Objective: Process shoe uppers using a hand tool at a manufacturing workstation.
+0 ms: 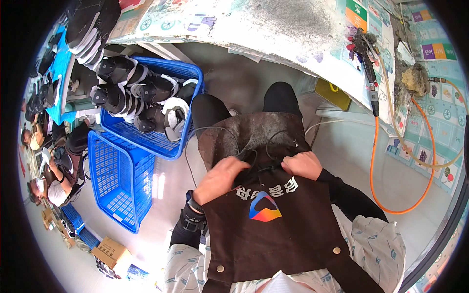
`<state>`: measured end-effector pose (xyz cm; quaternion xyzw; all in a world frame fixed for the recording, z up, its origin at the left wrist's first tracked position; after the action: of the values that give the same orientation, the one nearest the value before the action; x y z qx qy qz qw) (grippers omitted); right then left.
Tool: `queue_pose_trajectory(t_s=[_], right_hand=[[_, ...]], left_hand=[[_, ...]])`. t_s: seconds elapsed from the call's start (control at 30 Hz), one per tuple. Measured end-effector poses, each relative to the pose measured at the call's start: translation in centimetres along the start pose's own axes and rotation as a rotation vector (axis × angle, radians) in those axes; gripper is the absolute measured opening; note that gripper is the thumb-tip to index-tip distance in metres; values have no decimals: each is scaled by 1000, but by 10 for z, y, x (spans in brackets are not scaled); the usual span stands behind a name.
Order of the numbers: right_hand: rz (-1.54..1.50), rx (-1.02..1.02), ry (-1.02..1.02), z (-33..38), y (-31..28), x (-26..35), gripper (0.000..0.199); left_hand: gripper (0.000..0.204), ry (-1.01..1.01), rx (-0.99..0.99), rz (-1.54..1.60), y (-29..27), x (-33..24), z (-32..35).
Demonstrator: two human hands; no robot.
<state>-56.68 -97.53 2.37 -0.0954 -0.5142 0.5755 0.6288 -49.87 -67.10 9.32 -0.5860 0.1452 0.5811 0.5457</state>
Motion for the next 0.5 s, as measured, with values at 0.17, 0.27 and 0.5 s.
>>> queue_pose_trajectory(t_s=[0.17, 0.27, 0.5], right_hand=[[36, 168, 58, -4, -11, 2, 25], [-183, 64, -101, -8, -36, 12, 17], [-388, -21, -139, -20, -28, 9, 17]], left_hand=[[49, 346, 349, 177, 6, -8, -26], [40, 379, 340, 260, 12, -4, -27], [25, 258, 112, 494, 7, -12, -15]])
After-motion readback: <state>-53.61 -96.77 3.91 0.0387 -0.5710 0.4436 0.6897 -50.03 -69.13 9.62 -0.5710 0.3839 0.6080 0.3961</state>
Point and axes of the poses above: each hand's wrist, its own z-axis away from the middle knuckle, its own y-axis out of the palm, x = y × z, the point moved 1 cm from there along -z, towards the middle knuckle, and after that the axes turned 8 degrees about x, right-handed, at the moved point
